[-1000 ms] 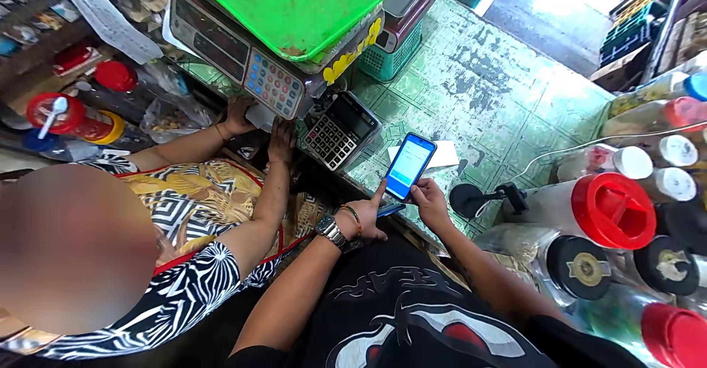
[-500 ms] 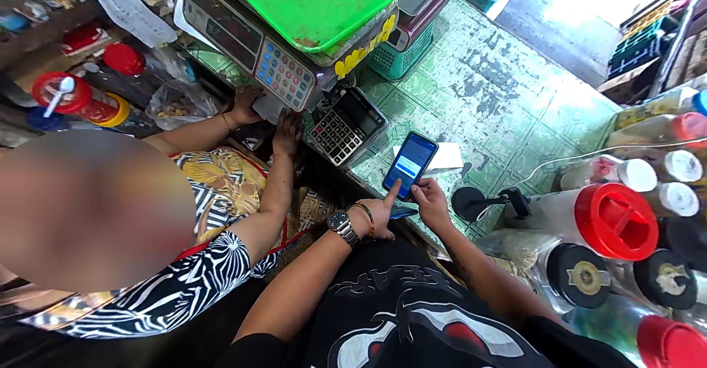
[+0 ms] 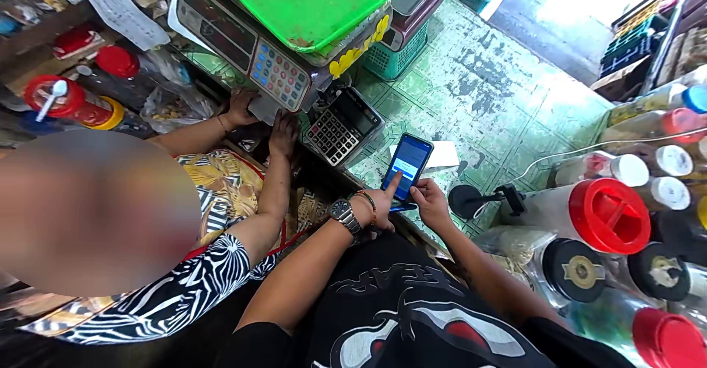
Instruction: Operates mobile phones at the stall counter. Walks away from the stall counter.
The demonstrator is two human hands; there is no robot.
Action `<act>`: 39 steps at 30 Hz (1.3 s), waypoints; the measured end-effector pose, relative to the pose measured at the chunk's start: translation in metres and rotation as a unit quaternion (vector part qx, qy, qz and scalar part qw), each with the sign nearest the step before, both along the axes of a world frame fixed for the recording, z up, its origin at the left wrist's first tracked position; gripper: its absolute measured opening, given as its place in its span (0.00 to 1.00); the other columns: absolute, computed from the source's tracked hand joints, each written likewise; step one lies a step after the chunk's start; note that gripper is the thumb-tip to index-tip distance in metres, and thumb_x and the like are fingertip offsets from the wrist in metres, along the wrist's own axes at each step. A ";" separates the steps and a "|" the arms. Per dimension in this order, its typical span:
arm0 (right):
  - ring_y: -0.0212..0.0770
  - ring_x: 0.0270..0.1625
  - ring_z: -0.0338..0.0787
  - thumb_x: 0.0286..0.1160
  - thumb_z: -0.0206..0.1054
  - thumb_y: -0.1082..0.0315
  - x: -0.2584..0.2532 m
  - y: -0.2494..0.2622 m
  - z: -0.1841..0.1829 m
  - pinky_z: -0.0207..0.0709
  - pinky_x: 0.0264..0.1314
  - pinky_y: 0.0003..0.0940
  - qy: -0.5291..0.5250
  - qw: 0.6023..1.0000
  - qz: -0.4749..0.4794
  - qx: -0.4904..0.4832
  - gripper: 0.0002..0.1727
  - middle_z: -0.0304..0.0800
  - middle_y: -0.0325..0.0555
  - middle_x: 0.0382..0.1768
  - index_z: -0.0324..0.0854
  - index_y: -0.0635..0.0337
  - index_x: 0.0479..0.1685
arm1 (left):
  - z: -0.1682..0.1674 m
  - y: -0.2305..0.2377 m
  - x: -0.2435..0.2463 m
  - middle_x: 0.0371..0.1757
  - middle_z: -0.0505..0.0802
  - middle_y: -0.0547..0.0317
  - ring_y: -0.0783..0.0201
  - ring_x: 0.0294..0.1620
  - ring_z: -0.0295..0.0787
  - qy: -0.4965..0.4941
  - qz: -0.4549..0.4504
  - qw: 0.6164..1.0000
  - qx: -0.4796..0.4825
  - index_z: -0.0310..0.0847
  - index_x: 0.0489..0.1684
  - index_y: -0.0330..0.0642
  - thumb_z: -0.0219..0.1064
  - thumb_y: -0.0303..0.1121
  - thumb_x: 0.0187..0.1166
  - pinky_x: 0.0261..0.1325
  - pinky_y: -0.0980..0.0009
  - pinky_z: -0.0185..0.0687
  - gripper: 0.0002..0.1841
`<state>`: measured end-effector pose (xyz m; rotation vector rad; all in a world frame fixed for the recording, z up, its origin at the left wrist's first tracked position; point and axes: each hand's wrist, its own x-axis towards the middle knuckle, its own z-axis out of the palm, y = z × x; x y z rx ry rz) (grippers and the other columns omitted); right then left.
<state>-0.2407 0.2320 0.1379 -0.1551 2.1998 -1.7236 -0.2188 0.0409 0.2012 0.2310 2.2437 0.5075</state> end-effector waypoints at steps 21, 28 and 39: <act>0.34 0.45 0.94 0.86 0.61 0.72 -0.010 -0.005 0.002 0.88 0.56 0.35 -0.012 0.999 0.011 0.049 0.11 0.92 0.51 0.43 0.75 0.69 0.59 | -0.001 0.002 0.002 0.46 0.91 0.36 0.39 0.48 0.91 0.006 -0.003 1.000 0.006 0.09 0.95 0.58 0.82 0.54 0.65 0.54 0.38 0.83 0.72; 0.39 0.45 0.96 0.89 0.60 0.67 -0.014 0.002 -0.002 0.90 0.57 0.40 -0.016 0.999 0.003 0.044 0.12 0.93 0.52 0.44 0.74 0.66 0.60 | -0.011 -0.006 0.015 0.46 0.92 0.37 0.39 0.47 0.92 0.016 0.000 1.000 0.000 0.19 0.97 0.56 0.83 0.54 0.63 0.54 0.37 0.84 0.70; 0.35 0.42 0.95 0.86 0.63 0.71 -0.021 0.001 -0.004 0.90 0.52 0.36 0.004 0.998 -0.003 0.058 0.09 0.93 0.48 0.40 0.76 0.67 0.56 | 0.026 0.001 -0.012 0.47 0.91 0.36 0.41 0.46 0.92 -0.006 -0.015 1.000 -0.017 0.11 0.95 0.55 0.84 0.58 0.58 0.52 0.39 0.84 0.76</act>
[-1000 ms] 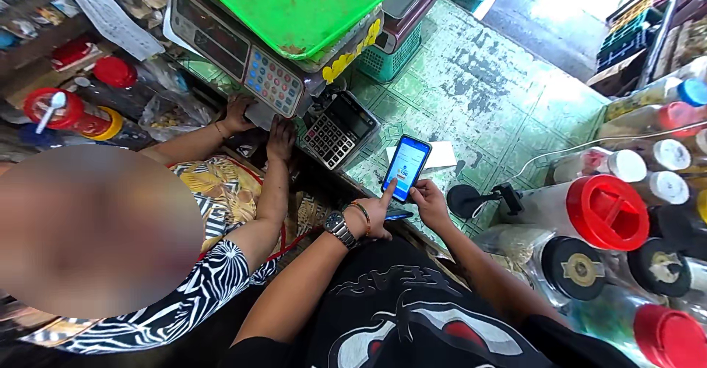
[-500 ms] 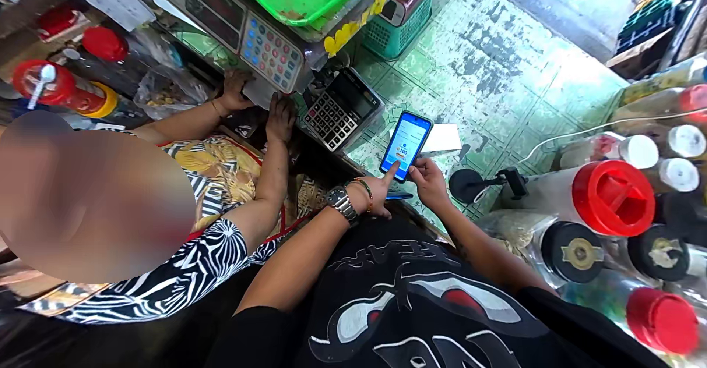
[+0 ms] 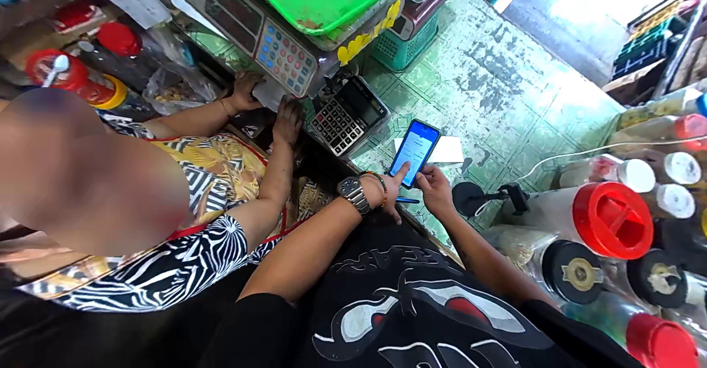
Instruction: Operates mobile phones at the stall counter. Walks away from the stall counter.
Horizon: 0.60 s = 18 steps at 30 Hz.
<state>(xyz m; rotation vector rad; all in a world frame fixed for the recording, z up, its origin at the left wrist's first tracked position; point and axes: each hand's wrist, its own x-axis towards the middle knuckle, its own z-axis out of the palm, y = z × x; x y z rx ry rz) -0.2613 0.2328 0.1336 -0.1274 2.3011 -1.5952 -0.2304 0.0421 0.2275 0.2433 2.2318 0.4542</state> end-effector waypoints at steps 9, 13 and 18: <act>0.36 0.39 0.96 0.85 0.61 0.71 0.000 -0.004 -0.002 0.92 0.48 0.35 0.021 1.000 0.010 -0.003 0.10 0.93 0.51 0.41 0.76 0.70 0.55 | -0.015 -0.006 -0.002 0.52 0.91 0.34 0.40 0.50 0.91 0.024 0.013 0.999 0.024 0.13 0.96 0.59 0.86 0.63 0.52 0.54 0.38 0.83 0.79; 0.37 0.40 0.96 0.85 0.61 0.71 0.003 -0.006 -0.004 0.93 0.48 0.35 0.016 1.000 0.003 -0.022 0.10 0.93 0.51 0.43 0.76 0.69 0.55 | -0.016 -0.032 0.030 0.56 0.90 0.32 0.36 0.56 0.90 0.010 0.084 0.996 0.039 0.14 0.96 0.60 0.84 0.62 0.57 0.61 0.34 0.81 0.75; 0.38 0.40 0.96 0.85 0.60 0.73 0.007 -0.015 -0.005 0.93 0.47 0.36 0.001 0.999 -0.002 -0.038 0.10 0.93 0.51 0.44 0.75 0.70 0.56 | -0.024 -0.073 0.092 0.55 0.92 0.37 0.37 0.54 0.91 0.010 0.238 0.970 0.043 0.21 0.97 0.56 0.81 0.65 0.59 0.62 0.34 0.81 0.72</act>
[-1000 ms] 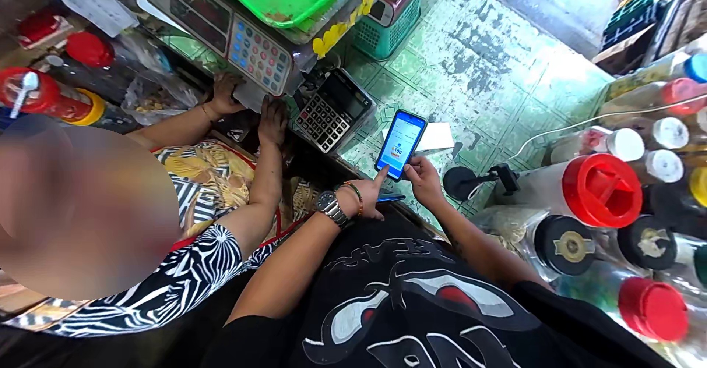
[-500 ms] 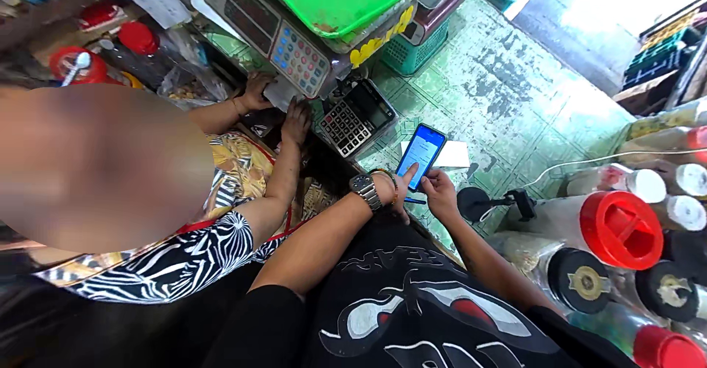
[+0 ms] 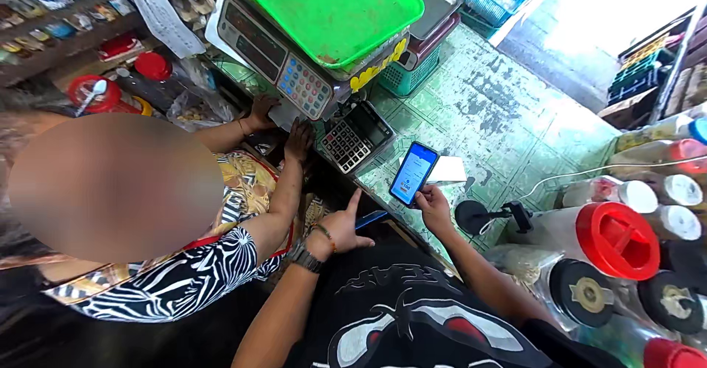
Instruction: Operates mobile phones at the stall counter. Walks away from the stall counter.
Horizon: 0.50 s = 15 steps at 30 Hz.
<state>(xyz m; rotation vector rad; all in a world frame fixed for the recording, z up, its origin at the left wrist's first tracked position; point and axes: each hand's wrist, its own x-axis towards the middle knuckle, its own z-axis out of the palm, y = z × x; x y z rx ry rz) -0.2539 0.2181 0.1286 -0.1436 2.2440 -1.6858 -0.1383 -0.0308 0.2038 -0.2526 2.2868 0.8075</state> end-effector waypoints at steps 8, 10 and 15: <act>0.38 0.38 0.96 0.86 0.60 0.72 0.014 -0.033 -0.006 0.93 0.45 0.35 -0.030 0.999 0.032 0.003 0.10 0.93 0.50 0.40 0.75 0.70 0.56 | -0.019 -0.033 0.085 0.62 0.90 0.41 0.46 0.59 0.90 0.032 0.214 0.969 0.122 0.42 0.97 0.51 0.79 0.58 0.68 0.67 0.44 0.83 0.58; 0.36 0.38 0.96 0.85 0.61 0.72 0.021 -0.041 -0.011 0.93 0.46 0.34 -0.018 0.998 0.057 0.026 0.10 0.94 0.49 0.40 0.76 0.70 0.56 | -0.015 -0.028 0.080 0.57 0.91 0.37 0.42 0.55 0.92 0.010 0.140 0.984 0.109 0.31 0.98 0.50 0.81 0.56 0.66 0.65 0.41 0.83 0.64; 0.30 0.39 0.93 0.83 0.63 0.67 0.035 -0.062 -0.019 0.88 0.47 0.30 0.040 0.986 0.136 0.086 0.13 0.92 0.46 0.39 0.79 0.69 0.55 | 0.015 -0.020 0.020 0.53 0.89 0.29 0.41 0.45 0.91 0.005 -0.010 0.984 0.179 0.16 0.96 0.48 0.84 0.53 0.64 0.54 0.41 0.86 0.72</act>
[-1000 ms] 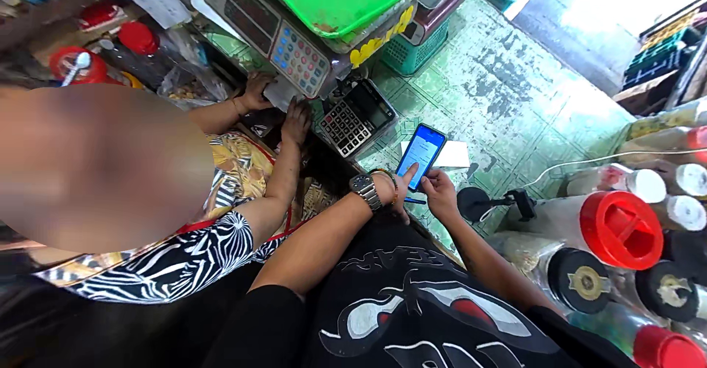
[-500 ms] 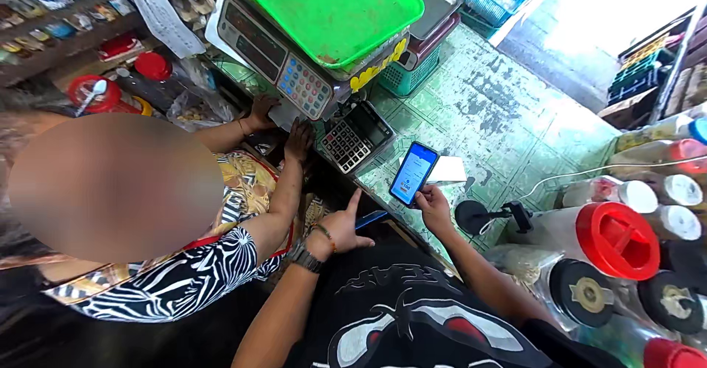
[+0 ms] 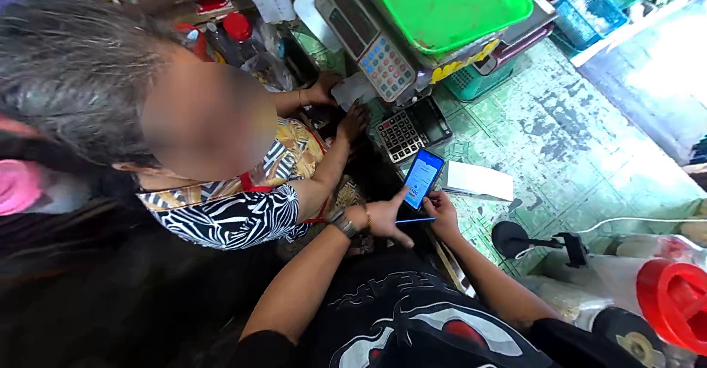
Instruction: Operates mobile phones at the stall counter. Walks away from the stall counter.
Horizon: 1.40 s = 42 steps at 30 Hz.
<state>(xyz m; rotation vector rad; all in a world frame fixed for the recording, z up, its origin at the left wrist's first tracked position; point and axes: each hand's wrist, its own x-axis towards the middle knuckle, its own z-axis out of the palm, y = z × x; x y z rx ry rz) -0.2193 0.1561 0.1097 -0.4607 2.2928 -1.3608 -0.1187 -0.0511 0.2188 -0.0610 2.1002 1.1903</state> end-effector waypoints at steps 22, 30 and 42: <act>0.35 0.43 0.91 0.79 0.66 0.64 0.009 -0.027 0.013 0.86 0.52 0.37 0.005 0.999 0.032 0.012 0.16 0.92 0.47 0.42 0.80 0.66 0.58 | -0.004 -0.029 0.017 0.56 0.90 0.43 0.59 0.37 0.94 0.007 0.192 0.957 0.218 0.47 0.93 0.47 0.78 0.42 0.73 0.45 0.62 0.94 0.49; 0.35 0.40 0.91 0.86 0.61 0.62 0.001 -0.075 0.008 0.86 0.50 0.36 -0.065 0.996 0.053 -0.039 0.17 0.91 0.48 0.40 0.77 0.68 0.60 | -0.021 -0.046 0.070 0.64 0.90 0.37 0.42 0.55 0.93 0.004 0.442 0.705 0.555 0.65 0.80 0.40 0.21 0.77 0.78 0.51 0.51 0.92 0.52; 0.39 0.36 0.93 0.89 0.61 0.65 0.004 -0.109 -0.004 0.89 0.48 0.40 -0.181 0.981 0.053 -0.038 0.14 0.92 0.50 0.36 0.75 0.68 0.59 | -0.016 -0.042 0.080 0.64 0.86 0.29 0.34 0.61 0.89 0.079 0.533 0.644 0.543 0.58 0.85 0.49 0.41 0.39 0.89 0.62 0.41 0.86 0.25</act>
